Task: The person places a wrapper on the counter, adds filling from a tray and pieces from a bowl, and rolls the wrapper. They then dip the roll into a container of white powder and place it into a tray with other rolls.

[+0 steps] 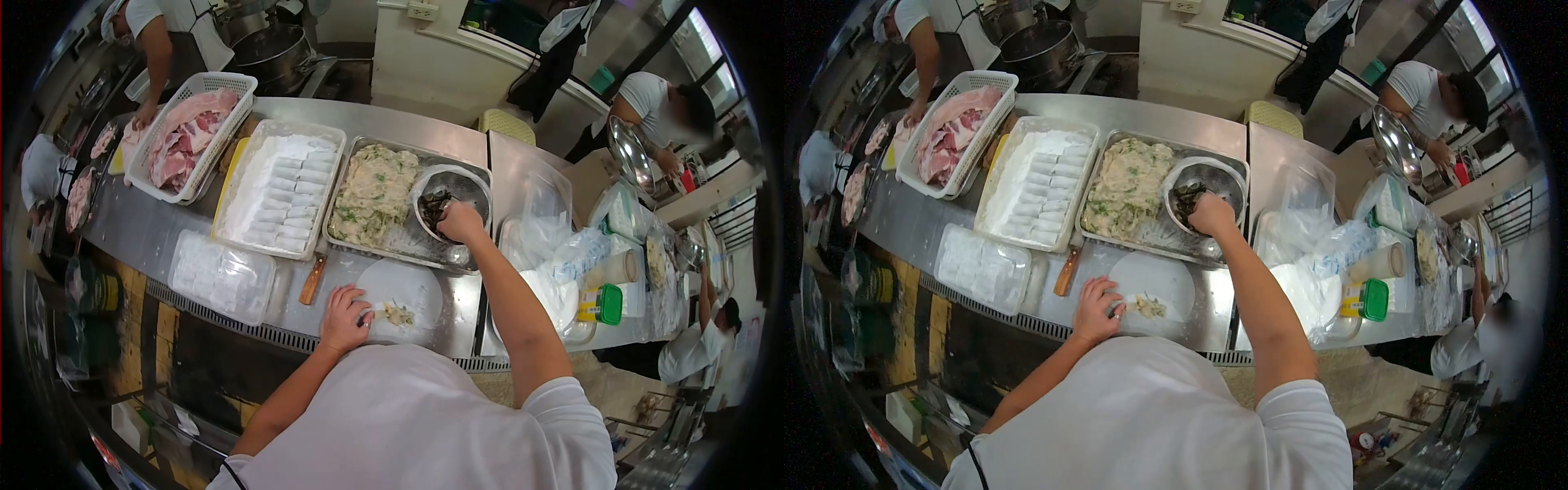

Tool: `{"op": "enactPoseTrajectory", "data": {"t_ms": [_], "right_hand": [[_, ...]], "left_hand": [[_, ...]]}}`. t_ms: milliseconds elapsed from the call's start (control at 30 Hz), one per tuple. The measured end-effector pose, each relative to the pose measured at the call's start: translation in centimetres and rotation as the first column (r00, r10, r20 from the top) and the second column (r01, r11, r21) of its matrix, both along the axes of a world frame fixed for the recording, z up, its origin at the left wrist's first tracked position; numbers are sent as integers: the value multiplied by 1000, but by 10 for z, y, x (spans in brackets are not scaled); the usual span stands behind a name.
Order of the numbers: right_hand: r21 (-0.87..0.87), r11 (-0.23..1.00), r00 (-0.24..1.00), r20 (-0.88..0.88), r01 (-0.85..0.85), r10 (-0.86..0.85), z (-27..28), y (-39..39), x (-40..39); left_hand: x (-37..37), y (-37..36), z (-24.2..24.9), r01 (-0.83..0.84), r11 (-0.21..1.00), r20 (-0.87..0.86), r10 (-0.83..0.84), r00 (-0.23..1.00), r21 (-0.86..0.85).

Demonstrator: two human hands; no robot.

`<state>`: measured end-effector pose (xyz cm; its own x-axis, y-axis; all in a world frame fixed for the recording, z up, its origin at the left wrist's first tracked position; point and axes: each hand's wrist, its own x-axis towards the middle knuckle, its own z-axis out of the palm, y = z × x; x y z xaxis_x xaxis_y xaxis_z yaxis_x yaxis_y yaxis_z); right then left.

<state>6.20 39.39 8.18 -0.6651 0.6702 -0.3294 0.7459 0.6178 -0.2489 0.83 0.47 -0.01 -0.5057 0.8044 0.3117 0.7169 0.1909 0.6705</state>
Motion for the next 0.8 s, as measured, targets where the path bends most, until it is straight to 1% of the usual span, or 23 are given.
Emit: {"op": "enactPoseTrajectory", "data": {"t_ms": [33,133,233,333,367,500,600,700,767,800], "right_hand": [[3,1000,998,64,10,-10,4,-2,-4],[11,1000,995,97,8,-9,8,-4,-11],[44,996,993,75,83,-87,20,-10,-12],[156,978,991,-36,137,-132,10,-5,-3],[161,976,981,-156,144,-119,3,-1,3],[118,985,931,-356,125,-75,0,3,20],[-54,976,823,-529,211,-207,4,-3,26],[-170,970,752,-613,174,-242,16,-31,38],[-224,975,792,-593,7,-142,28,-76,55],[-268,963,863,-490,-18,-120,36,-105,63]], "left_hand": [[0,0,0,-3,1000,-4,3,1000,-3],[0,-1,0,-3,1000,-2,3,1000,-8],[0,-2,2,-4,1000,5,4,1000,-6],[0,-2,3,-1,1000,8,1,1000,-3],[0,-2,2,-3,1000,5,3,1000,1],[0,-1,-3,3,1000,9,-3,1000,6],[0,-1,-3,6,1000,12,-7,1000,19],[0,-1,-6,10,1000,9,-10,1000,19],[-1,-2,-6,14,1000,8,-14,1000,14],[-1,-2,-5,18,1000,8,-18,1000,13]]}}
